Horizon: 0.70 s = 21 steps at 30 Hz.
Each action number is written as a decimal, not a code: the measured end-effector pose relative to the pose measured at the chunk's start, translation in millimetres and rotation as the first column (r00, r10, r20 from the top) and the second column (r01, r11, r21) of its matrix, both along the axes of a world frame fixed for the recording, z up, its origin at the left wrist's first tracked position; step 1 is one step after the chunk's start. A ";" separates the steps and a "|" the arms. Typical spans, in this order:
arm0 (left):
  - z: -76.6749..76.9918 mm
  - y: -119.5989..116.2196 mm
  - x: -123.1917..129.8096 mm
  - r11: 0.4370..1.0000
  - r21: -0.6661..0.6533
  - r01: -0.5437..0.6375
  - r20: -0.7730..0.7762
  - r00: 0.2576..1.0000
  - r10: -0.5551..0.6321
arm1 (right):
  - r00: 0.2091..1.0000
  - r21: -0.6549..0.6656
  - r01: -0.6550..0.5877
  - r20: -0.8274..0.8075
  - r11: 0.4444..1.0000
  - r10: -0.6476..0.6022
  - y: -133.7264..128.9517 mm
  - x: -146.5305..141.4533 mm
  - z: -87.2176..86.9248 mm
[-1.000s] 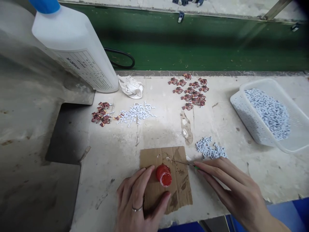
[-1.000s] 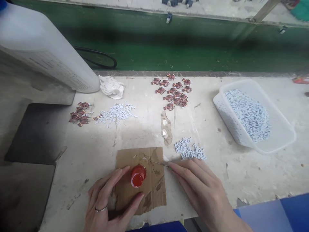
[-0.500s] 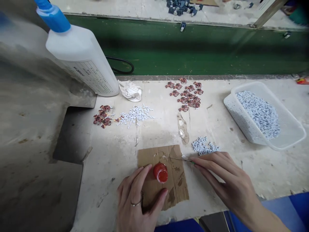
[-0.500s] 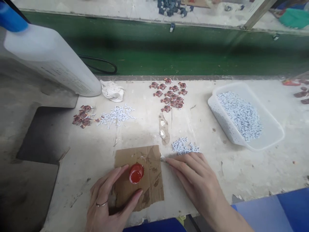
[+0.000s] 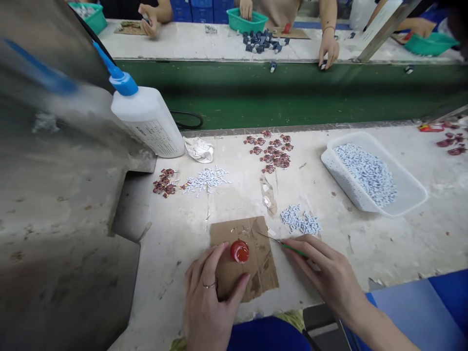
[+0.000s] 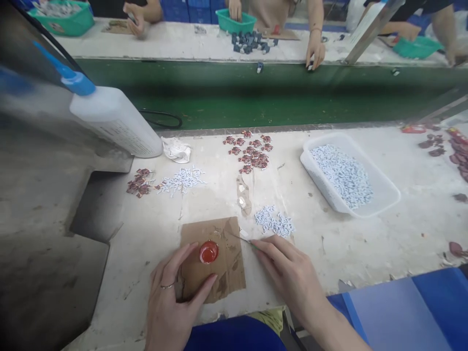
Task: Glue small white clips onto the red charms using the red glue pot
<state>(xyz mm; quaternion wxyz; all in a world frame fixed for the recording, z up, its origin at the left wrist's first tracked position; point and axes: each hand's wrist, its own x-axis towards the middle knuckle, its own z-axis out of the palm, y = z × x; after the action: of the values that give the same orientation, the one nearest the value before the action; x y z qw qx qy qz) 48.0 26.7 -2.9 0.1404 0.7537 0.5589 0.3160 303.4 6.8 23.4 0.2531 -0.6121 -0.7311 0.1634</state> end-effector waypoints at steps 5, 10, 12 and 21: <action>1.9 -1.1 3.6 0.999 -0.047 -0.016 0.027 0.999 0.018 | 0.992 -0.017 0.073 -0.099 0.997 -0.074 -10.4 -6.3 2.2; 3.3 -4.1 5.3 0.995 -0.089 -0.039 0.054 0.998 0.044 | 0.957 -0.062 0.172 -0.227 0.983 -0.182 -27.6 -5.7 1.8; 2.4 -5.0 3.8 0.995 -0.091 -0.050 0.069 0.996 0.056 | 0.908 -0.116 0.262 -0.306 0.958 -0.286 -32.4 -3.0 4.1; 2.7 -9.6 -3.5 0.977 0.057 -0.205 0.228 0.956 0.187 | 0.832 -0.038 0.227 -0.513 0.973 -0.214 8.9 8.2 68.7</action>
<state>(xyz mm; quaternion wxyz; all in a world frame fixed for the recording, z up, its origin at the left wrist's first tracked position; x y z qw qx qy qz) 44.6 17.2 -0.3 0.1396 0.6597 0.5987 0.4324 311.6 15.6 92.1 0.4631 -0.6233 -0.5637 0.2815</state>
